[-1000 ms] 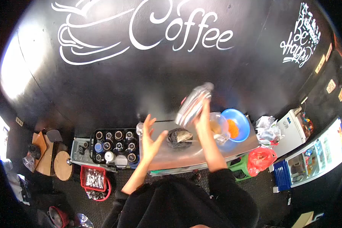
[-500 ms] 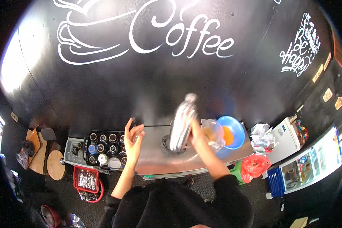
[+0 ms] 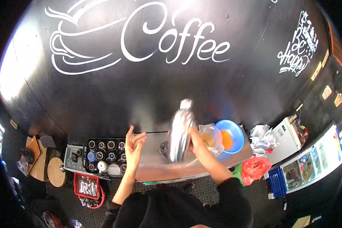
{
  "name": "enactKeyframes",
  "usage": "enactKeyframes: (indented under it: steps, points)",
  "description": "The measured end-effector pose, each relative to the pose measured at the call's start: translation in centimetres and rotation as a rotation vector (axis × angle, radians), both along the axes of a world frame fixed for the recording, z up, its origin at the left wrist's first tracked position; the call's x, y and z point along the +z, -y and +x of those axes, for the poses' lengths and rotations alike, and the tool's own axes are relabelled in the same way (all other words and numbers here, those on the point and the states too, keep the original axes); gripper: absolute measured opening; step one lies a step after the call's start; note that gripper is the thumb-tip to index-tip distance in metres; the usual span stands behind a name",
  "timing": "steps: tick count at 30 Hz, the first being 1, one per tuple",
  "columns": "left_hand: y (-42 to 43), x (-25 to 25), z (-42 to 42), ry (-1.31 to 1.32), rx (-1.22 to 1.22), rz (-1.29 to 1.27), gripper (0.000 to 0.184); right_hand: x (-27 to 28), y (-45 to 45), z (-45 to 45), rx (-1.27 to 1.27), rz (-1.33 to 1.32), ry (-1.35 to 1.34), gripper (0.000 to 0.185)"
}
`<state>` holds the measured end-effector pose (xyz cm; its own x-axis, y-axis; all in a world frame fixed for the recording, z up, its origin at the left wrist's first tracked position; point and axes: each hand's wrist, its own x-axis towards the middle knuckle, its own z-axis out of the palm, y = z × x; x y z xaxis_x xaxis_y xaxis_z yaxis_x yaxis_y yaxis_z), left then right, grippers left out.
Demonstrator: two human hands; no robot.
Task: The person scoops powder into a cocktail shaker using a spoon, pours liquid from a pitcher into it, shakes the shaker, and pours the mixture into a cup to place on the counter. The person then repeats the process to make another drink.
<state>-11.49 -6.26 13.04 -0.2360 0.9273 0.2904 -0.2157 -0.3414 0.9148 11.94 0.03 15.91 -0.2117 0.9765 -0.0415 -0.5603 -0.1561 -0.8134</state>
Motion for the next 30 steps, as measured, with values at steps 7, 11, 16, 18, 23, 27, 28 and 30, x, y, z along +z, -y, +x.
enactKeyframes:
  steps: [7,11,16,18,23,27,28,30]
  points:
    - [-0.1,1.7,2.4,0.004,0.037,-0.119,0.064,1.3,1.2,-1.7,0.005,-0.070,-0.046,0.049]
    - [-0.4,1.9,2.5,-0.050,-0.043,-0.180,0.057,-0.7,-1.6,-1.1,-0.081,-0.135,0.141,0.063]
    - [-0.7,1.7,2.4,-0.083,-0.330,-0.289,0.063,-2.4,0.5,-3.8,-0.073,0.373,0.343,0.081]
    - [-0.9,1.3,2.9,-0.092,-0.339,-0.255,0.062,-1.6,1.4,-5.3,-0.092,0.519,0.386,0.087]
    - [-0.9,-0.6,2.6,-0.173,-0.251,-0.162,0.072,-4.2,2.5,-7.6,-0.133,0.621,0.521,0.089]
    - [-0.2,-3.5,1.6,-0.221,-0.139,-0.167,0.072,-7.7,2.5,-7.6,-0.050,0.621,0.751,0.095]
    - [-0.2,-4.4,1.5,-0.213,-0.116,-0.145,0.073,-8.2,2.2,-7.5,0.023,0.644,0.783,0.101]
    - [0.4,-5.8,0.9,-0.375,-0.027,-0.160,0.075,-9.0,2.5,-6.9,0.091,0.672,0.883,0.103]
